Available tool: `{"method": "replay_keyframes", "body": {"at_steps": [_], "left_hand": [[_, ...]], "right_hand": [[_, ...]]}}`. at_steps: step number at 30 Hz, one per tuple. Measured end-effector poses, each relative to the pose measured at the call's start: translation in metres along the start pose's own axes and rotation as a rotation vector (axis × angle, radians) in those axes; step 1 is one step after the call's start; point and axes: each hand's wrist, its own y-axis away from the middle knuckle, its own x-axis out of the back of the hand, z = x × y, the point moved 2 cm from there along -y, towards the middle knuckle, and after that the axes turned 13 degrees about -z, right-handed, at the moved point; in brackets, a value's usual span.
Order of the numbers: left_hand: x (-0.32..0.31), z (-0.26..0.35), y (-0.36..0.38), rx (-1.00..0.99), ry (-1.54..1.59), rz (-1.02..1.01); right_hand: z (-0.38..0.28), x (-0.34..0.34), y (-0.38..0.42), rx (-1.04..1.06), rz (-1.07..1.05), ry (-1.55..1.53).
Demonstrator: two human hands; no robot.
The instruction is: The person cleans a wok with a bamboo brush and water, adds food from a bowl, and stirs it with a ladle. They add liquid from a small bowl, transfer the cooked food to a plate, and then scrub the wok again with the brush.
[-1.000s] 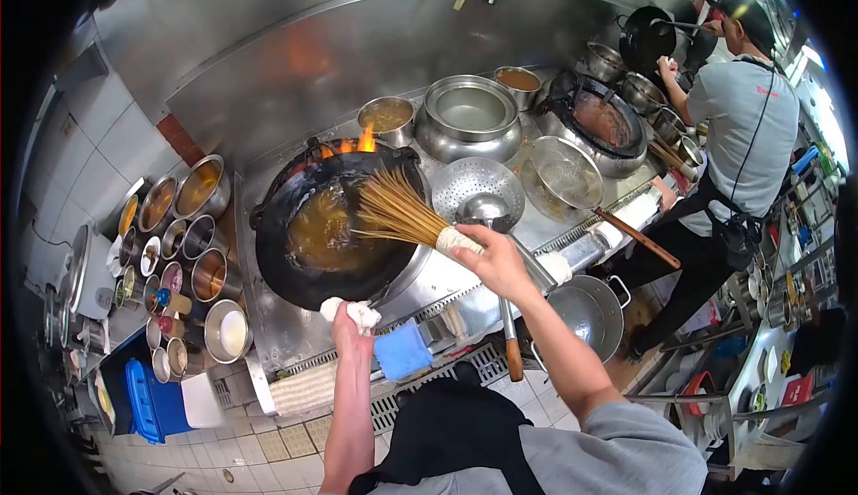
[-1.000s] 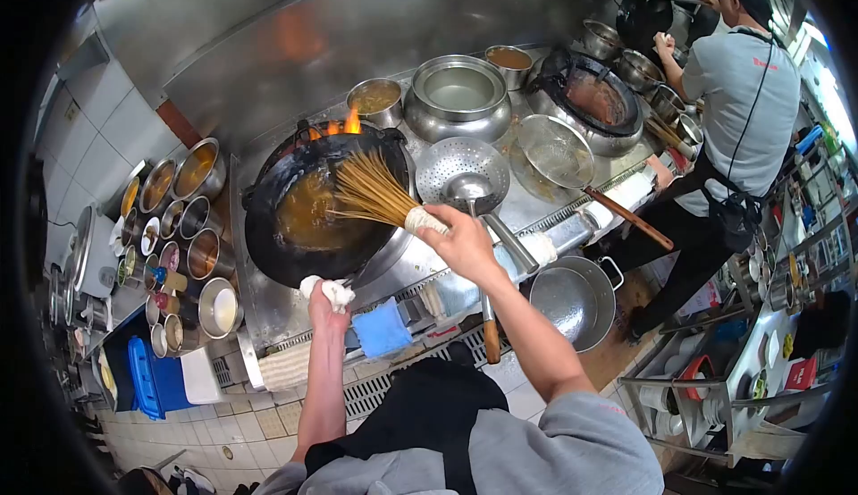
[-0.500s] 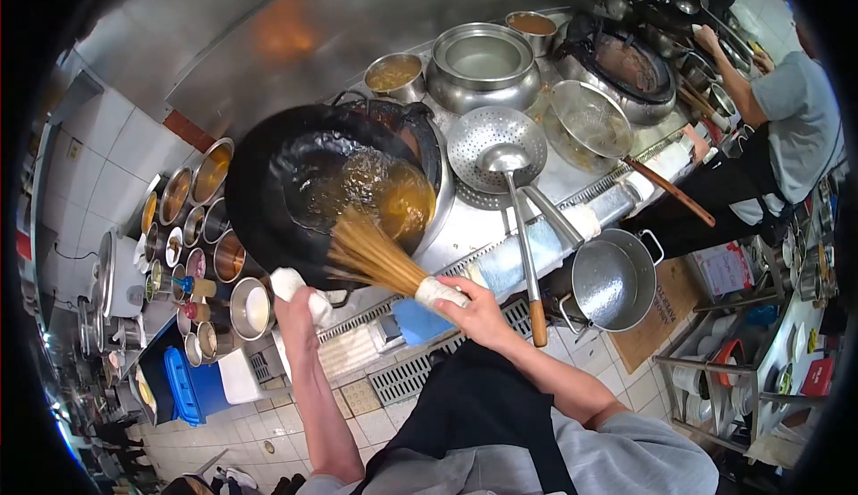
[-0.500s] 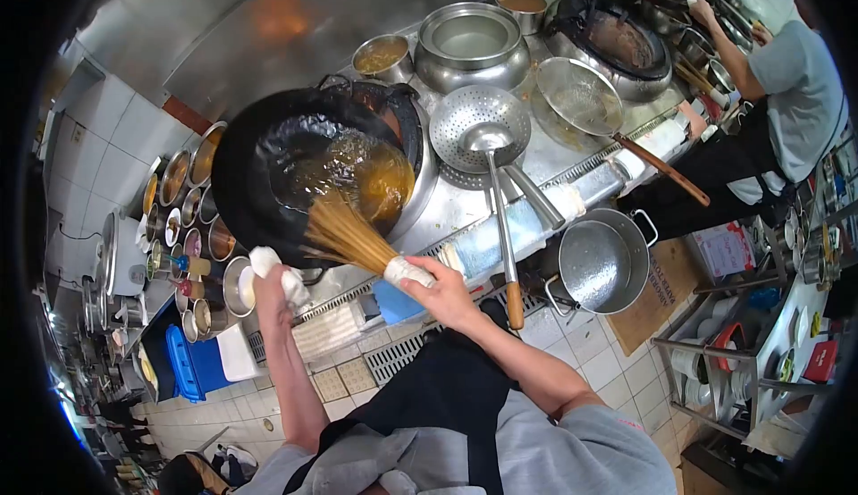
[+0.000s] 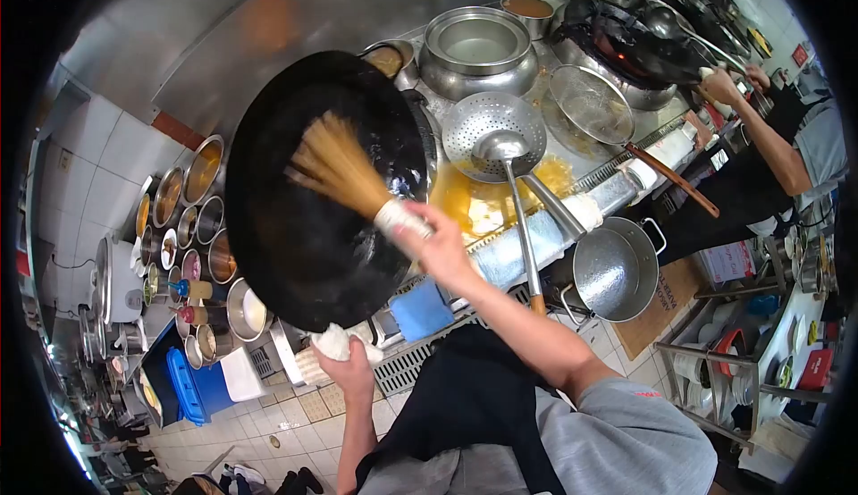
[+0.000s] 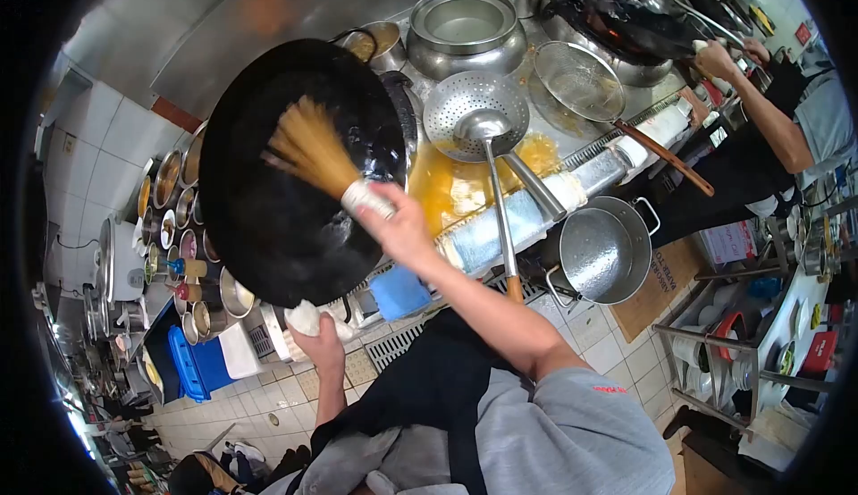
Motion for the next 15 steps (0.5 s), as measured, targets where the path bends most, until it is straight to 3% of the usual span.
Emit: {"method": "replay_keyframes", "body": {"at_steps": [1,2,3,5,7,9,13,15], "left_hand": [[-0.001,-0.008,0.004,0.020,0.053,0.028],[-0.003,-0.006,0.000,0.017,0.056,0.015],[-0.003,-0.001,-0.003,0.007,0.069,0.065],[0.009,-0.014,-0.016,-0.010,0.044,0.111],[0.028,-0.008,-0.036,0.140,0.055,0.021],[0.030,0.006,-0.052,0.178,0.241,0.054],[0.031,-0.033,-0.076,0.294,0.406,-0.012],[0.013,-0.057,-0.081,0.373,0.533,0.033]], "right_hand": [[0.004,-0.007,0.011,0.220,0.036,0.152],[0.014,-0.011,0.029,0.045,-0.114,0.238],[0.004,-0.008,0.047,0.027,-0.208,0.495],[0.034,0.016,0.069,-0.069,-0.294,0.684],[0.040,0.064,0.077,-0.245,-0.107,0.810],[0.021,0.108,0.083,-0.310,0.100,0.647],[0.001,0.126,0.087,-0.342,0.113,0.827],[0.027,0.125,0.097,-0.210,0.167,0.903]]}}
